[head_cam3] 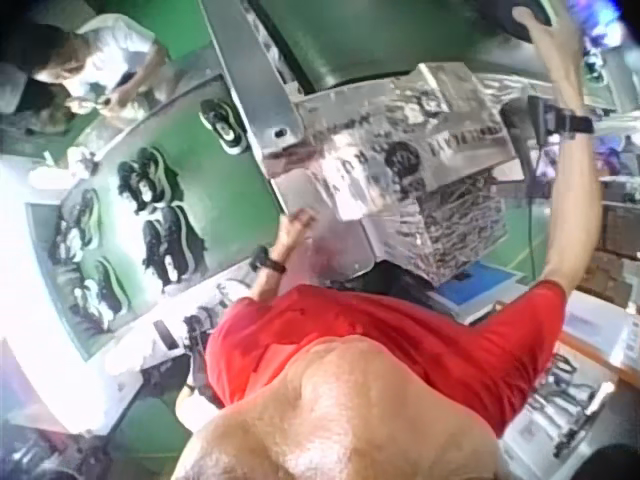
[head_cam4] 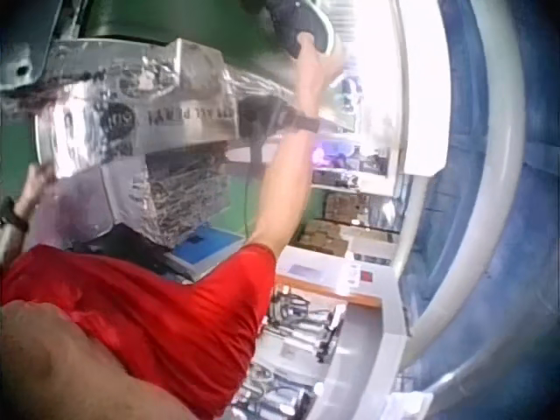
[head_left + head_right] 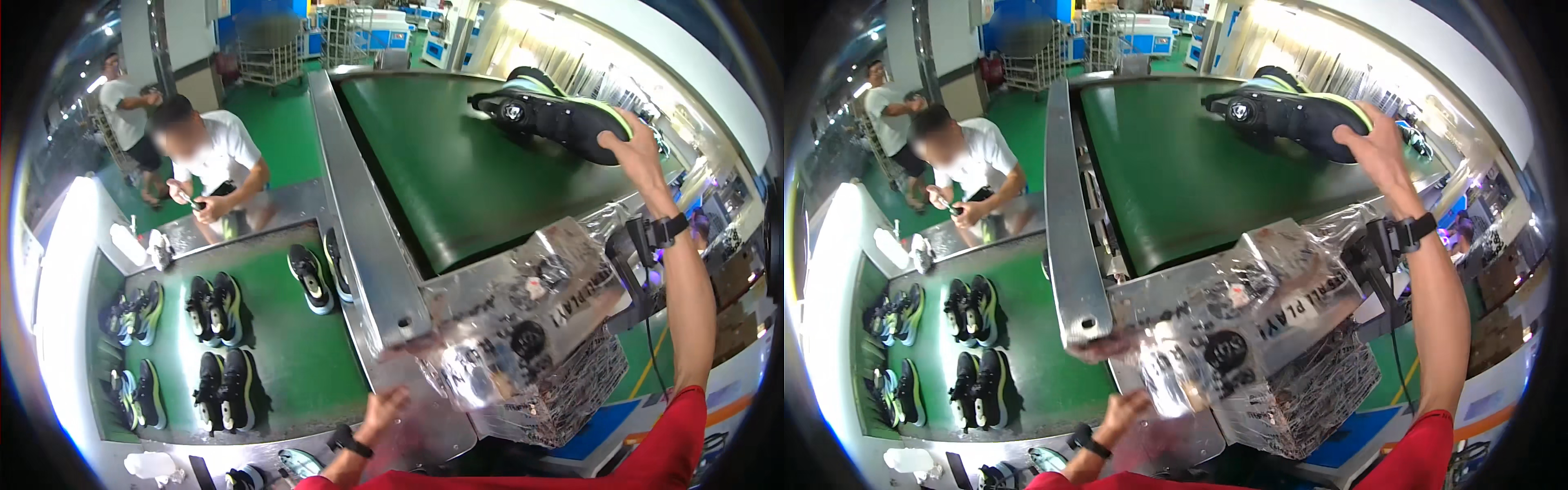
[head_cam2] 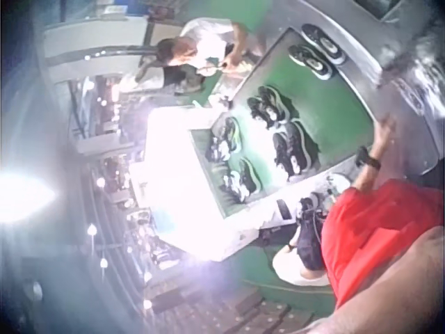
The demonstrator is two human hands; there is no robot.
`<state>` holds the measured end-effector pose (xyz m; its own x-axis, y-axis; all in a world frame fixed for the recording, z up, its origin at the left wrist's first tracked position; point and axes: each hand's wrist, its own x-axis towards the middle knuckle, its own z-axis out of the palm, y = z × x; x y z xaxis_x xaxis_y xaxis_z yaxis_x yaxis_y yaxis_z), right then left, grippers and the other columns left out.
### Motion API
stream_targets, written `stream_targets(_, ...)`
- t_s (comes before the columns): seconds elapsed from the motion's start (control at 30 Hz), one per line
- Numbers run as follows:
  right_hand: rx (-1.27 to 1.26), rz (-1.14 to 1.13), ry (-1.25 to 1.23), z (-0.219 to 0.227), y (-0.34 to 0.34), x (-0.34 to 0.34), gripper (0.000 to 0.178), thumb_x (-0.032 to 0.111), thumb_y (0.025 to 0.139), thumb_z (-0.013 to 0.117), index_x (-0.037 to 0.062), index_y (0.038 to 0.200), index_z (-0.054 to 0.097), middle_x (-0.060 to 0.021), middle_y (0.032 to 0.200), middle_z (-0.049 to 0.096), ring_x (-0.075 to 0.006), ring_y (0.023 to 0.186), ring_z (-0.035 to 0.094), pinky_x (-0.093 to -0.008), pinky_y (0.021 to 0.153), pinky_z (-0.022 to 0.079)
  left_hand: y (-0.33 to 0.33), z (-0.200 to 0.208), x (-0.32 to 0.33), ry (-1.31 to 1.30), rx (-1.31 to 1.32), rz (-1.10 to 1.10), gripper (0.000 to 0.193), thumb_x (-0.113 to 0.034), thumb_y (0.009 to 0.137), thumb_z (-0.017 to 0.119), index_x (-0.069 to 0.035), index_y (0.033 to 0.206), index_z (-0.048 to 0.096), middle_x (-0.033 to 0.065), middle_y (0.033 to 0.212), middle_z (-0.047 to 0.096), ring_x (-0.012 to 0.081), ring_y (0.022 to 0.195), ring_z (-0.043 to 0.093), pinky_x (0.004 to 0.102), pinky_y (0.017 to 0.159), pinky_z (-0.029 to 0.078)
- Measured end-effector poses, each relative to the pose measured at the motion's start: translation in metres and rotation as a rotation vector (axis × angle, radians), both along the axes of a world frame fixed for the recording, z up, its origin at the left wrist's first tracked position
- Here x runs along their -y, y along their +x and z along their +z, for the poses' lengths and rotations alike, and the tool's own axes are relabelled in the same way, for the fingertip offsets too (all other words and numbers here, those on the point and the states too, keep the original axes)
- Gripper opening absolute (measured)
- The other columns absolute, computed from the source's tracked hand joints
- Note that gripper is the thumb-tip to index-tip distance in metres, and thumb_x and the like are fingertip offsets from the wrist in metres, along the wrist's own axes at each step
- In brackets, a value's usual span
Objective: Operator places shoe uppers into a lasting or molding machine and retrieves finished components from a conveyor belt.
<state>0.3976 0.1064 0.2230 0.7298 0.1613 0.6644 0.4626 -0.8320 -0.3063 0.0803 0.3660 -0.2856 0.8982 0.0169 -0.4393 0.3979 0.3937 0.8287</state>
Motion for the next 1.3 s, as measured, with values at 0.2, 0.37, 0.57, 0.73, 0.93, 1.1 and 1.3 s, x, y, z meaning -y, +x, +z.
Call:
stream_targets(0.2,0.011,0.071,0.505,0.054,-0.107,0.098,0.032,0.020,0.088,0.065,-0.0021,0.110,0.070,-0.0074,0.102,0.069,-0.0129,0.092,0.061,-0.0260,0.085,0.046,-0.040,0.156,0.082,-0.332,0.160,-0.541,0.069,-0.049,0.096,0.056,0.006,0.137,0.048,0.0162,0.130,0.059,0.0230,0.115,0.059,0.0362,0.095,0.050)
stream_targets(0.37,0.063,0.156,0.761,0.052,-0.280,0.179,0.028,0.014,0.092,0.053,-0.0035,0.107,0.068,-0.0066,0.100,0.068,-0.0139,0.094,0.062,-0.0281,0.087,0.048,0.010,0.256,0.155,-0.837,0.401,-0.918,0.093,-0.072,0.092,0.032,0.001,0.150,0.022,0.0205,0.150,0.037,0.0328,0.136,0.042,0.0450,0.113,0.033)
stream_targets(0.57,-0.041,-0.203,0.566,0.004,-0.475,0.250,0.027,0.019,0.085,0.058,-0.0002,0.100,0.070,-0.0046,0.090,0.068,-0.0108,0.080,0.061,-0.0251,0.075,0.049,-0.079,0.355,0.279,-1.078,0.174,-1.426,0.115,-0.086,0.079,0.037,-0.001,0.153,0.014,0.0217,0.153,0.030,0.0330,0.138,0.038,0.0486,0.115,0.028)
stream_targets(0.73,-0.064,-0.675,0.566,-0.093,-0.632,0.329,0.030,0.023,0.093,0.059,0.0001,0.112,0.066,-0.0074,0.099,0.070,-0.0095,0.087,0.062,-0.0268,0.082,0.050,-0.186,0.320,0.365,-1.285,-0.329,-1.717,0.054,-0.034,0.101,0.041,0.003,0.141,0.041,0.0233,0.132,0.054,0.0353,0.119,0.056,0.0460,0.104,0.044)
stream_targets(0.93,0.247,-0.239,1.320,-0.172,-0.798,0.268,0.073,0.031,0.091,0.062,0.0040,0.150,0.028,-0.0162,0.136,0.053,-0.0237,0.112,0.060,-0.0309,0.090,0.051,-0.270,0.321,0.473,-0.617,0.132,-1.644,0.042,-0.029,0.104,0.043,-0.002,0.134,0.048,0.0147,0.127,0.060,0.0273,0.113,0.062,0.0408,0.098,0.050)
stream_targets(1.1,0.475,-1.117,1.250,-0.202,-0.880,0.275,0.067,0.013,0.067,0.084,-0.0006,0.126,0.056,-0.0093,0.108,0.066,-0.0120,0.101,0.060,-0.0287,0.090,0.048,-0.379,0.300,0.550,-0.154,0.822,-1.709,0.054,-0.019,0.093,0.065,0.002,0.138,0.043,0.0074,0.114,0.063,0.0123,0.094,0.058,0.0271,0.083,0.048)
stream_targets(1.3,0.789,-1.411,1.289,-0.232,-0.995,0.288,0.057,0.001,0.067,0.074,0.0001,0.122,0.060,-0.0068,0.105,0.065,-0.0143,0.090,0.063,-0.0277,0.083,0.051,-0.472,0.265,0.664,-0.215,0.558,-2.048,0.065,-0.032,0.095,0.062,0.002,0.145,0.037,0.0123,0.123,0.061,0.0153,0.106,0.057,0.0278,0.087,0.048)
